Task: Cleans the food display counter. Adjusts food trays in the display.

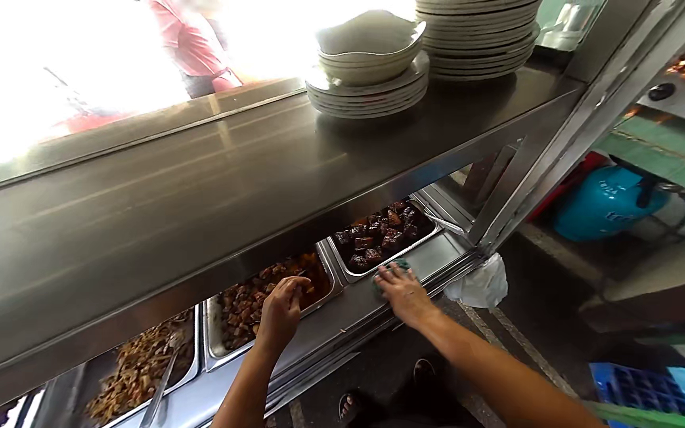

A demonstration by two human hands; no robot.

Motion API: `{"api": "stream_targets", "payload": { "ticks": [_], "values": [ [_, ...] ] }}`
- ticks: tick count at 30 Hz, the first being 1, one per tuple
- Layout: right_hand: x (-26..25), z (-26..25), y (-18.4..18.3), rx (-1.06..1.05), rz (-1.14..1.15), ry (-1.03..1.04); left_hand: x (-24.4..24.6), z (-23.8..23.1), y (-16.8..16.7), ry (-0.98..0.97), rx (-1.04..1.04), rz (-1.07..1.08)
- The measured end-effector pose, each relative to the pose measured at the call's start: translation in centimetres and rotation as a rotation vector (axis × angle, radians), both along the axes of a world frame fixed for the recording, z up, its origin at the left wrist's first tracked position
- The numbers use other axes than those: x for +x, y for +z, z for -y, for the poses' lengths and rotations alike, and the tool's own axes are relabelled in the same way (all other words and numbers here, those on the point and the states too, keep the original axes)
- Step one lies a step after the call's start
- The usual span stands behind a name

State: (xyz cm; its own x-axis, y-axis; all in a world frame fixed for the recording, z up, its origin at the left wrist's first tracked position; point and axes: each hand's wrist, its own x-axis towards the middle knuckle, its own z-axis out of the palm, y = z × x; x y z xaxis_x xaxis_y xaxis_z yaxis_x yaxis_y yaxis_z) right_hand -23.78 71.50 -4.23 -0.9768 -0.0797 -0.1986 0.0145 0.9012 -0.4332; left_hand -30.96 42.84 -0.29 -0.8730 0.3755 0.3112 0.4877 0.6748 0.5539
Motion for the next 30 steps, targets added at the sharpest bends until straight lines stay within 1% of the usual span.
{"api": "stream_targets", "payload": {
  "ticks": [4,6,8,10,13,15,17,21,24,27,30],
  "values": [
    [-1.6,-11.2,-1.1,0.084,-0.114,-0.171,0.1,-0.7,-0.2,0.024,0.022,0.005],
    [-1.9,-15.1,-1.0,0.133,-0.189,-0.191,0.1,-1.1,-0.3,0.031,0.017,-0.005],
    [-1.5,-16.1,-0.4,0.227,-0.268,-0.165,0.2,-1.4,-0.2,0.040,0.011,-0.019],
    [-1.1,-15.5,0.0,0.287,-0.297,-0.182,0.2,-1.4,-0.1,0.044,0.001,-0.038],
    [-1.6,-14.3,0.5,0.285,-0.168,-0.281,0.1,-1.2,0.0,0.040,-0.017,-0.036],
    [-2.1,-12.8,0.8,0.227,-0.138,-0.305,0.3,-0.8,0.3,0.032,-0.035,-0.006],
    [-2.1,-9.6,1.3,0.126,-0.155,-0.255,0.1,-0.5,0.4,0.038,-0.055,-0.004],
    [-0.9,1.5,1.5,-0.027,-0.116,-0.032,-0.4,-0.7,1.3,0.025,-0.111,0.081],
    [-0.1,9.5,1.1,-0.157,-0.087,0.174,-0.8,-1.0,2.1,-0.030,-0.168,0.128],
    [0.1,14.6,1.2,-0.257,-0.062,0.372,-1.0,-0.8,2.2,-0.094,-0.182,0.102],
    [-0.1,17.1,1.2,-0.274,0.008,0.488,-0.8,-0.4,2.1,-0.136,-0.179,0.098]
  ]
}}
